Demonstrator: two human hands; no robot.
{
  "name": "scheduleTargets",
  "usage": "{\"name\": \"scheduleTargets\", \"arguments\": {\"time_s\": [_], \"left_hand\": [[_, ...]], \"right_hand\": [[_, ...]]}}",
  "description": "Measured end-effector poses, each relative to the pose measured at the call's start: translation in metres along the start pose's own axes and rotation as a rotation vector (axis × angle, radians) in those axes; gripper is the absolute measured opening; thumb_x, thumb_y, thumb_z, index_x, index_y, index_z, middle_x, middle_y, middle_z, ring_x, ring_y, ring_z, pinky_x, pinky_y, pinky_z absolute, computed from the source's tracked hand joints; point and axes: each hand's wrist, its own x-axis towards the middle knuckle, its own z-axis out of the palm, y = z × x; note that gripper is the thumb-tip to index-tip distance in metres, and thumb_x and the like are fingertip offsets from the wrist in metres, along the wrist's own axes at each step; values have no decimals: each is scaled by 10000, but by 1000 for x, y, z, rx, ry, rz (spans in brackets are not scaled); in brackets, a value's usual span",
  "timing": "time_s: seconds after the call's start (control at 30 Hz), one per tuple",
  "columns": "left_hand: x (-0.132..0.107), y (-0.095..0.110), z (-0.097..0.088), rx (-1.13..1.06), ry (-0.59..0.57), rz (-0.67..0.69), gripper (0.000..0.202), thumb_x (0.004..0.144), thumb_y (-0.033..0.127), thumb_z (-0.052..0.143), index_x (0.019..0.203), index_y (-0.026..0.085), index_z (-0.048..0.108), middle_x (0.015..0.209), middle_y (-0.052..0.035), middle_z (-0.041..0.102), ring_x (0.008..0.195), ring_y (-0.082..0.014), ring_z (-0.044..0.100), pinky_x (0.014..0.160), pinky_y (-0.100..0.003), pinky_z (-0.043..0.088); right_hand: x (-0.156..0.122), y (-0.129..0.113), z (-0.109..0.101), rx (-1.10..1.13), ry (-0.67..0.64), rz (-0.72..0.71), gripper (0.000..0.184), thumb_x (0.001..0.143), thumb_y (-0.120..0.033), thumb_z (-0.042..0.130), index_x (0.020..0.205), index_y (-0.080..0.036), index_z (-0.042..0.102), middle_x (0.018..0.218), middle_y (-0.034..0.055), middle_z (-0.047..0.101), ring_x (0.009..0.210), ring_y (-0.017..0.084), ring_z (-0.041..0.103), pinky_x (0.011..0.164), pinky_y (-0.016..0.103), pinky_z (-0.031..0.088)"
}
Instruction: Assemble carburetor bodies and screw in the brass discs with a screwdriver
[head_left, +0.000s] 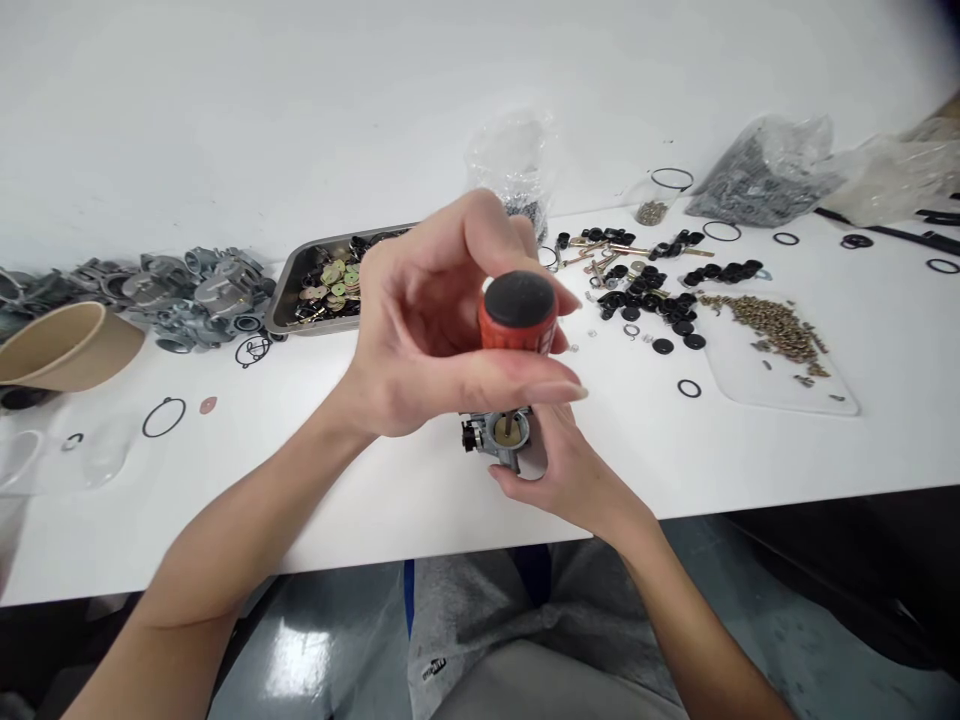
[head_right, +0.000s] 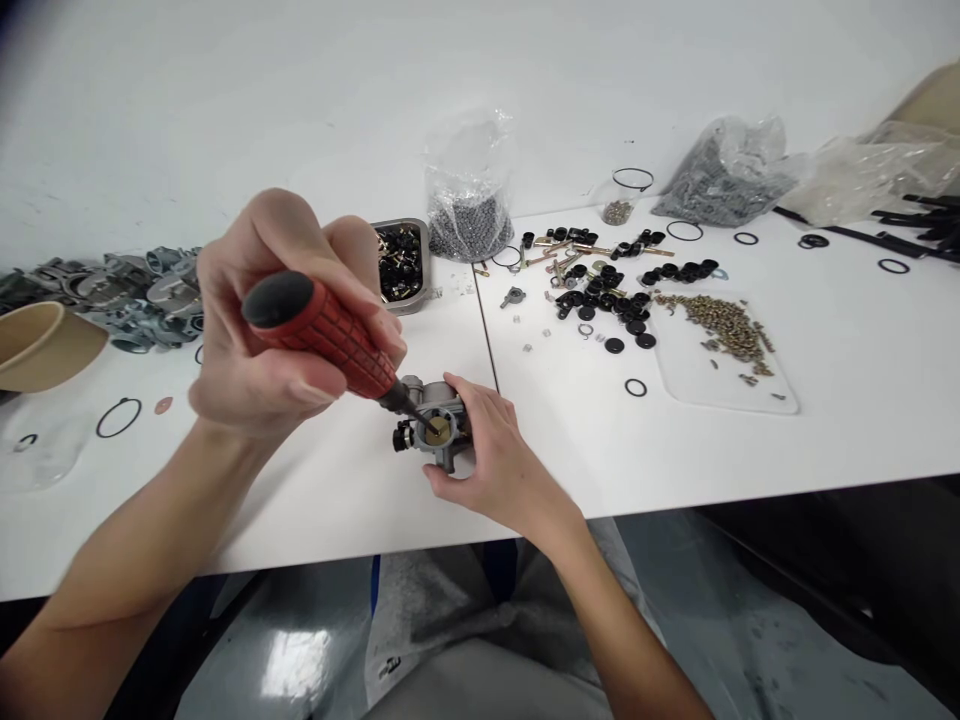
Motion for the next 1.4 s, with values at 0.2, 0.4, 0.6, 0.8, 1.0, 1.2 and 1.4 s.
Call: {"name": "scheduleTargets", "arguments": {"time_s": [0.2, 0.4, 0.6, 0.8, 1.0, 1.2, 1.4], "left_hand": [[0, -3, -4, 34, -36, -13, 223, 733, 349, 792, 817, 183, 669, 693, 1, 641, 631, -131, 631, 530, -223, 509], [0, 1, -6, -35, -39, -57, 194, 710, 297, 807, 830, 179, 711, 734, -14, 653, 659, -151, 648, 574, -266, 556], [0, 3, -8, -68, -63, -110, 191, 720, 286, 799, 847, 170, 716, 758, -36, 673, 683, -178, 677, 607, -287, 573], [5, -2, -14, -85, -157, -65, 205, 737, 270, 784, 892, 151, 721, 791, -20, 684, 703, -153, 669, 602, -252, 555], [4, -1, -16, -60, -150, -69, 217, 732, 318, 788, 884, 173, 734, 768, -39, 688, 679, -167, 661, 578, -276, 563], [3, 1, -16, -58, -138, -144, 227, 699, 336, 811, 874, 208, 743, 842, -51, 724, 691, -179, 660, 603, -305, 584], [1, 5, -16, -65, -137, -199, 251, 700, 342, 806, 885, 189, 737, 820, -15, 720, 724, -181, 690, 609, -253, 573]], "right_hand": [[0, -1, 0, -3, 6, -2, 848, 776, -360, 681, 1476, -256, 214, 1460, 108, 379, 1371, 308, 335, 1128, 479, 338], [0, 0, 0, 12, -1, 8, 843, 774, -359, 685, 1474, -266, 225, 1447, 102, 394, 1353, 304, 357, 1114, 483, 358], [-1, 0, 1, 23, 13, 14, 838, 769, -355, 687, 1468, -291, 229, 1432, 102, 402, 1337, 327, 371, 1087, 523, 376], [-2, 0, 0, 4, 8, 31, 816, 772, -364, 691, 1461, -292, 259, 1295, 103, 481, 1222, 315, 458, 1002, 502, 446], [-1, 0, 0, 3, -2, 34, 806, 766, -352, 700, 1450, -292, 277, 1294, 96, 488, 1219, 315, 453, 997, 499, 444], [0, -1, -1, 8, -13, 36, 790, 767, -348, 700, 1442, -298, 292, 1329, 86, 478, 1239, 318, 436, 1015, 500, 427], [-1, -1, 1, 26, 4, 45, 817, 754, -342, 703, 1454, -311, 281, 1334, 84, 481, 1253, 321, 434, 1030, 514, 414]]}}
